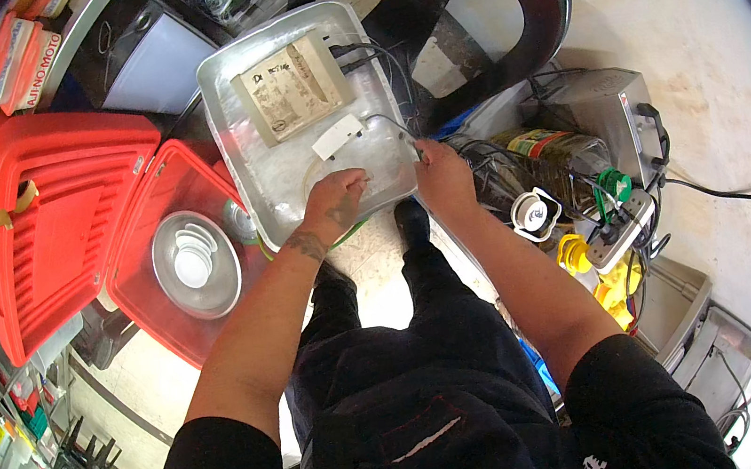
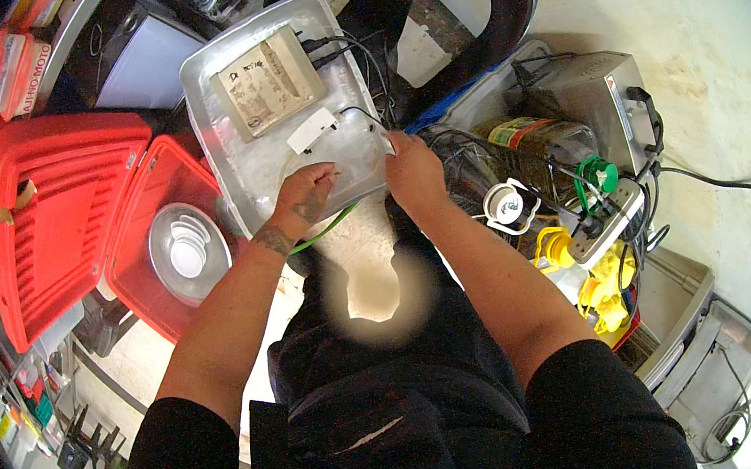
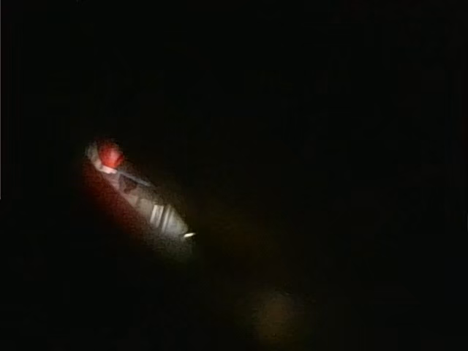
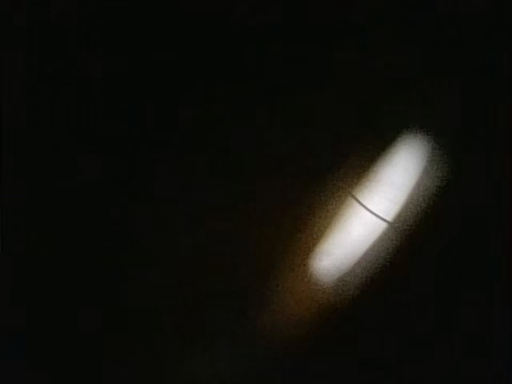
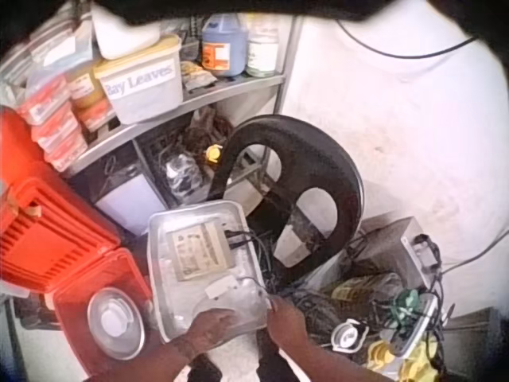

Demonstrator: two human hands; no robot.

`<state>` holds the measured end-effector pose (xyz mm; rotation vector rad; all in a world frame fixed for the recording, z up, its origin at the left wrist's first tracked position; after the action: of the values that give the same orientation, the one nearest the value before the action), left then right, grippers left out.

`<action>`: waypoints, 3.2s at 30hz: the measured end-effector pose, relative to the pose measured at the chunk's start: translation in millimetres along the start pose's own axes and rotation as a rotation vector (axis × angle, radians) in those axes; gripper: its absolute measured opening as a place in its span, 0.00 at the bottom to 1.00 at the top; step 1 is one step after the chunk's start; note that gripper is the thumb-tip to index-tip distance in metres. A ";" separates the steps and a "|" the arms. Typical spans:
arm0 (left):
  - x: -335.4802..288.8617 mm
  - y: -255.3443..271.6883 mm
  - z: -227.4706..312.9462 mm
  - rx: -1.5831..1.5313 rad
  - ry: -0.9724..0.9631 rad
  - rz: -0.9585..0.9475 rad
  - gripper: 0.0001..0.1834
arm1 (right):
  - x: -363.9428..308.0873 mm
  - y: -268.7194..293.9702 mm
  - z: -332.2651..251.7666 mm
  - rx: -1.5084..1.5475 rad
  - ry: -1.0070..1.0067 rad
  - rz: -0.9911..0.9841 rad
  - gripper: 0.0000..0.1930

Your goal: The person assembles a small electronic device by connecting wires to a white power adapter and a beige control box. They strip wire ends, insert them into the adapter, and connect the adapter to the control box, which shows a digital display.

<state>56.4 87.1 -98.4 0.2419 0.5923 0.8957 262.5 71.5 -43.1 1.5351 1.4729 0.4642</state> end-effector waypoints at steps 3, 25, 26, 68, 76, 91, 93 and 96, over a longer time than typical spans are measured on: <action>3.0 -0.6 -5.3 -0.085 0.056 -0.012 0.15 | 15.5 -2.0 -1.9 -0.115 0.010 0.019 0.21; 27.1 -9.5 6.8 -0.156 0.070 -0.089 0.15 | 29.3 -19.0 2.6 -0.098 0.469 -0.380 0.06; 27.6 -12.2 7.9 -0.135 0.061 -0.095 0.15 | 28.6 -18.3 0.9 -0.088 0.481 -0.383 0.07; 29.3 -13.8 19.1 0.039 -0.031 -0.121 0.17 | 25.0 -14.7 -5.0 0.056 0.475 -0.371 0.06; 29.0 -12.6 24.4 0.068 -0.055 -0.086 0.15 | 26.1 -12.7 -5.2 0.071 0.447 -0.372 0.06; 24.2 -14.1 39.4 0.141 -0.121 -0.033 0.11 | 23.2 -18.2 -2.0 0.010 0.528 -0.340 0.05; 22.4 -15.7 45.4 0.210 -0.149 -0.040 0.09 | 22.1 -21.8 -2.9 -0.077 0.565 -0.381 0.05; 21.2 -17.1 49.9 0.204 -0.120 -0.026 0.08 | 20.0 -21.3 -6.3 -0.043 0.615 -0.388 0.05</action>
<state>106.6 95.5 -73.4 0.4681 0.5736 0.7901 249.5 89.1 -63.6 1.0699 2.1590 0.7665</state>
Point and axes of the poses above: each hand's wrist, its own x-axis towards the middle knuckle, its own y-axis out of the back of the hand, z = x × y, the point moved 6 cm from there along x, towards the middle knuckle, and after that the axes turned 3 degrees about -z, right-handed, at the moved point
